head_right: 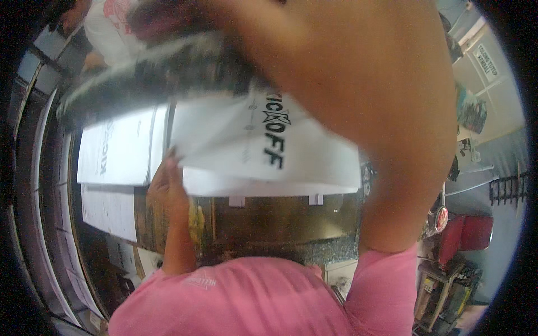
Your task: The person performs screen printing on white plastic bags by placing them on a board, lowering a mesh screen, and applying black ink using a squeegee.
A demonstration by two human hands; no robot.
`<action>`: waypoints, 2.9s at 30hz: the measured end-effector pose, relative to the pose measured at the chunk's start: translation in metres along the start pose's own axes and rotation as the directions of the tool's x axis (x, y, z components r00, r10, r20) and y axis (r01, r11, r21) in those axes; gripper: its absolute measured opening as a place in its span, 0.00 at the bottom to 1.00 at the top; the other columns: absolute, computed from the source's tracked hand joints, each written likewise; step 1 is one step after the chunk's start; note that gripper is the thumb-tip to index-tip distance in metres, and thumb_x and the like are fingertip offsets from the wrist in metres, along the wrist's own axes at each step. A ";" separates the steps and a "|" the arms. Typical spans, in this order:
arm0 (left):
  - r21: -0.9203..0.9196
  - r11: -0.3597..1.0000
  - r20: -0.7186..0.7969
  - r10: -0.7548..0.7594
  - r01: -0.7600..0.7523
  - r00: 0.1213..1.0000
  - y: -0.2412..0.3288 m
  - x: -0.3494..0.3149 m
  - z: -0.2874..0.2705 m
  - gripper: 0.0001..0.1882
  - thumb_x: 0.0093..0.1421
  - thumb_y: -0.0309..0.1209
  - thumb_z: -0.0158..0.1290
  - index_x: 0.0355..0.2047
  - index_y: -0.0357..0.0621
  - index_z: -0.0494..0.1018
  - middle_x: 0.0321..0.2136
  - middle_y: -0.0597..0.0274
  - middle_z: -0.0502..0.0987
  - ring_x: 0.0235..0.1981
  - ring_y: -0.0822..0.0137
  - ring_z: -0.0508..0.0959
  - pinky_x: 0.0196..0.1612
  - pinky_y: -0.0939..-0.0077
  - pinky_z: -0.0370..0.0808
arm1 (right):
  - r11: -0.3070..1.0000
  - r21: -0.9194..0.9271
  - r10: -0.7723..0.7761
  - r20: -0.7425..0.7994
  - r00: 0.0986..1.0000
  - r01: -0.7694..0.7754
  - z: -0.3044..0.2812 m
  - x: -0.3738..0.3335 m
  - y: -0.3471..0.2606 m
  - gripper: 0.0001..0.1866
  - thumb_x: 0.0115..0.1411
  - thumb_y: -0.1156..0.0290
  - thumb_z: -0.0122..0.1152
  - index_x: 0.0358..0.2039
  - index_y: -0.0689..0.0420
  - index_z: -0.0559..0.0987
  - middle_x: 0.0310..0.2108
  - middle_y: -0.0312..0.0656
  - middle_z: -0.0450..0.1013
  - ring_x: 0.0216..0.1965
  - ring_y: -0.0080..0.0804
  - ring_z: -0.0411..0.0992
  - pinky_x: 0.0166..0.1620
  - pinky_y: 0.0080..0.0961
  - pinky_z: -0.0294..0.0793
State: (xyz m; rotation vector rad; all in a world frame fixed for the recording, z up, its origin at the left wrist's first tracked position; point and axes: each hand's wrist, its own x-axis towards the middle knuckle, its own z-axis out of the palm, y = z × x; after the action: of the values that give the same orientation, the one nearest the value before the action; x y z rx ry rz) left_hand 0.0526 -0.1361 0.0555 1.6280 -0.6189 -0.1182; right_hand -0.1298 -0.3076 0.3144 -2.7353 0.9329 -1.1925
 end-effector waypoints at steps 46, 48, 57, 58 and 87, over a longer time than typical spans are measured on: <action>-0.381 0.159 0.552 -0.752 0.911 0.362 -0.049 -0.132 -0.079 0.58 0.62 0.74 0.36 0.63 0.22 0.47 0.59 0.25 0.62 0.64 0.37 0.66 0.68 0.42 0.65 | 0.972 -0.040 -0.202 0.348 0.915 0.230 0.353 -0.044 0.217 0.17 0.63 0.59 0.60 0.52 0.45 0.78 0.38 0.42 0.77 0.43 0.47 0.76 0.44 0.45 0.76; -0.408 0.141 0.545 -0.755 0.902 0.365 -0.065 -0.140 -0.085 0.57 0.62 0.75 0.36 0.61 0.22 0.51 0.57 0.26 0.64 0.61 0.38 0.69 0.66 0.38 0.66 | 0.969 -0.051 -0.209 0.355 0.911 0.242 0.365 -0.038 0.217 0.18 0.63 0.55 0.61 0.51 0.45 0.78 0.38 0.41 0.77 0.43 0.45 0.76 0.43 0.44 0.77; -0.474 0.058 0.597 -0.712 0.878 0.369 -0.057 -0.130 -0.082 0.55 0.62 0.74 0.36 0.60 0.25 0.57 0.55 0.29 0.69 0.60 0.36 0.70 0.66 0.38 0.66 | 0.969 -0.060 -0.203 0.348 0.915 0.238 0.307 -0.125 0.147 0.19 0.56 0.51 0.67 0.41 0.50 0.78 0.33 0.39 0.73 0.38 0.42 0.75 0.36 0.39 0.78; -0.458 0.071 0.593 -0.718 0.886 0.365 -0.056 -0.131 -0.082 0.55 0.62 0.74 0.36 0.60 0.25 0.58 0.56 0.29 0.69 0.61 0.36 0.70 0.66 0.38 0.66 | 0.975 -0.040 -0.188 0.370 0.910 0.218 0.293 -0.142 0.135 0.19 0.55 0.52 0.68 0.41 0.50 0.78 0.34 0.39 0.72 0.38 0.42 0.74 0.36 0.39 0.77; -0.767 0.102 0.642 0.114 0.634 0.758 0.028 -0.084 -0.076 0.47 0.64 0.67 0.44 0.68 0.39 0.58 0.67 0.36 0.60 0.69 0.38 0.60 0.72 0.45 0.56 | 0.938 -0.272 -0.249 -0.103 0.963 0.214 0.052 -0.146 -0.013 0.17 0.53 0.50 0.64 0.30 0.51 0.77 0.27 0.38 0.72 0.35 0.37 0.72 0.48 0.46 0.60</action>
State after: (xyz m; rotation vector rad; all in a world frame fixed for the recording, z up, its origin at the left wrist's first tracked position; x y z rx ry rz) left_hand 0.0048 -0.0315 0.0720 0.2389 -0.4343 -1.1547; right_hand -0.1661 -0.2308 0.1840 -3.0776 0.8503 -1.4014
